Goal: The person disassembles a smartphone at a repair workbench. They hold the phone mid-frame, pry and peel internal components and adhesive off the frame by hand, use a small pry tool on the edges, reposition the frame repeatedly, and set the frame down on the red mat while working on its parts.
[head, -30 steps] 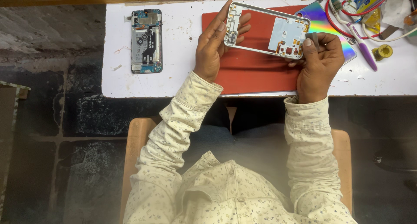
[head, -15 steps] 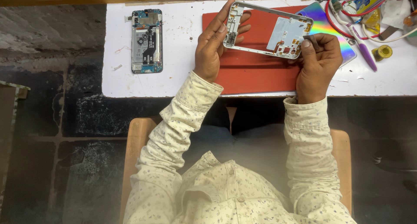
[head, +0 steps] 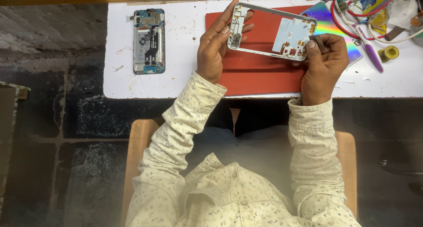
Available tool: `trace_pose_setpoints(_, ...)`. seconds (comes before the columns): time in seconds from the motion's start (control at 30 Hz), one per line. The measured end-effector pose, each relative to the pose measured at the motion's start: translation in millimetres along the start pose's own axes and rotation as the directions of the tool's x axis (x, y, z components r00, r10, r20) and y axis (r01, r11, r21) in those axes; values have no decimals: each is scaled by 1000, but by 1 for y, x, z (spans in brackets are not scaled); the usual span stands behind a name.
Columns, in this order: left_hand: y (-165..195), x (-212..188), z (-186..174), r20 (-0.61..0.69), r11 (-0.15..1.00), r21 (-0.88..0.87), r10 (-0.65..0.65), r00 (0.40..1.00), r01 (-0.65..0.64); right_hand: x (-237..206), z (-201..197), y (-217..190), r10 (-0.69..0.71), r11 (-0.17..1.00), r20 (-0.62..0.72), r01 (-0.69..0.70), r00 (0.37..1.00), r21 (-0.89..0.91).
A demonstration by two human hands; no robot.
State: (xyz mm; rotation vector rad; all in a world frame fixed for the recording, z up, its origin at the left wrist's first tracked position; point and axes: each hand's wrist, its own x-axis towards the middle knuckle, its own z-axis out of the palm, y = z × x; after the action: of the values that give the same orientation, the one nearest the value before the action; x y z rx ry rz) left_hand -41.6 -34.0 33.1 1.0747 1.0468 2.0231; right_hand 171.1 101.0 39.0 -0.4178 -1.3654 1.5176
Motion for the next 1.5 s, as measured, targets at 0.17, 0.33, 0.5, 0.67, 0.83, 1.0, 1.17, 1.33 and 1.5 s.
trace_pose_setpoints(0.17,0,1,0,-3,1000,24,-2,1000,2,0,1,0,-23,999,4,23,1000,22)
trace_pose_setpoints(0.33,3,1,0,14,1000,-12,0,1000,0,0,1,-2,-1,1000,8,1,1000,6)
trace_pose_setpoints(0.5,5,0,-2,53,995,-104,-6,999,12,1,4,-5,28,999,32,-27,999,-48)
trace_pose_setpoints(0.67,2,0,-3,89,988,-133,93,992,-80,1,6,-11,88,990,89,-78,992,-114)
trace_pose_setpoints(0.83,-1,0,-4,75,984,-161,90,993,-77,1,7,-16,157,971,189,-117,969,-208)
trace_pose_setpoints(1.0,-5,-2,-4,10,979,-177,99,995,-96,3,6,-18,238,949,293,-158,926,-271)
trace_pose_setpoints(1.17,-13,1,-5,-68,969,-208,121,990,-133,3,3,-15,240,958,326,-170,914,-229)
trace_pose_setpoints(1.33,-16,1,-9,-80,963,-231,127,989,-142,5,2,-9,234,970,283,-204,930,-132)
trace_pose_setpoints(1.5,-16,0,-11,-96,963,-228,126,987,-145,5,0,-5,219,976,266,-207,939,-71)
